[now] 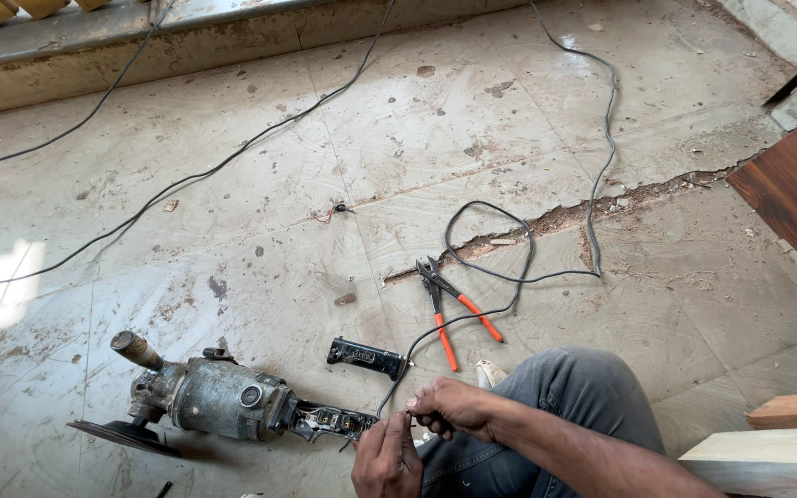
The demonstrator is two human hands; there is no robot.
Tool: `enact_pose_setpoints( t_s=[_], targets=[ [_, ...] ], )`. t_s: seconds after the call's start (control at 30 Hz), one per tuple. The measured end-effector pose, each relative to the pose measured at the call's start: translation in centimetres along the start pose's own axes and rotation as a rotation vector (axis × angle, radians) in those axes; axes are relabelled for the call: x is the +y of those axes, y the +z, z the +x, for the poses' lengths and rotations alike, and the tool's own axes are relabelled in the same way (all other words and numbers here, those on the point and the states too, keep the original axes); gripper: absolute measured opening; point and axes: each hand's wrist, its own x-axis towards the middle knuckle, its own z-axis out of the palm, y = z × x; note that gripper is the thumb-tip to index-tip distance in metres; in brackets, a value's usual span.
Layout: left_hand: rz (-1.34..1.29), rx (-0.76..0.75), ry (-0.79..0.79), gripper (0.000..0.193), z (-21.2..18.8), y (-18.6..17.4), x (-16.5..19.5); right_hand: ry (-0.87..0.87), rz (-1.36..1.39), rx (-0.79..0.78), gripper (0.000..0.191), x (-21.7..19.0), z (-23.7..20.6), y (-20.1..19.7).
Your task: The person sits on the floor and repairs an angle grinder by hand. They strip and twist wires, insert them into the tool's switch housing, and use a screwdriver to tighten the connections.
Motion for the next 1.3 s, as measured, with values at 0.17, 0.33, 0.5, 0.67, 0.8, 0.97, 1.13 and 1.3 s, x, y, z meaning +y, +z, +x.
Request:
enact_pose_setpoints(
  t_s=[0.17, 0.33, 0.5, 0.67, 0.8, 0.97, 1.13, 1.3],
  targets=[
    [-0.168, -0.134, -0.306, 0.014, 0.1, 0.0, -1.0, -0.516, -0.572, 0.298, 0.023, -0.4, -1.9, 1.8],
    [-0.7, -0.371, -0.958, 0.019, 0.4, -0.8, -3.8, -0.925, -0.935, 0.168, 0.015, -2.9, -4.8, 2.5],
    [-0.688, -0.439, -0.91, 0.019, 0.6, -1.2, -3.7, -0.94, -1.027, 0.127, 0.016, -3.9, -5.4, 2.2],
    [-0.485, -0.395, -0.775, 0.014, 1.4, -2.2, -1.7, -0.796, -0.913, 0.093, 0.019, -4.0, -4.7, 1.8],
    [-0.372, -0.268, -0.526, 0.013, 1.7, -2.5, 0.0, -0.696, -0.806, 0.126, 0.016, -3.6, -4.1, 1.2],
    [-0.318, -0.125, -0.313, 0.011, 1.2, -2.4, 1.1, -0.336, -0.208, -0.042, 0.01, -3.3, -2.9, 0.2],
    [-0.249, 0.04, -0.015, 0.012, 0.7, -2.0, 1.0, 0.07, 0.18, -0.167, 0.01, -3.8, -3.2, -0.7],
    [-0.345, -0.131, -0.366, 0.012, 1.0, -2.3, -0.3, -0.293, -0.11, 0.053, 0.017, -4.1, -4.0, 1.5]
  ],
)
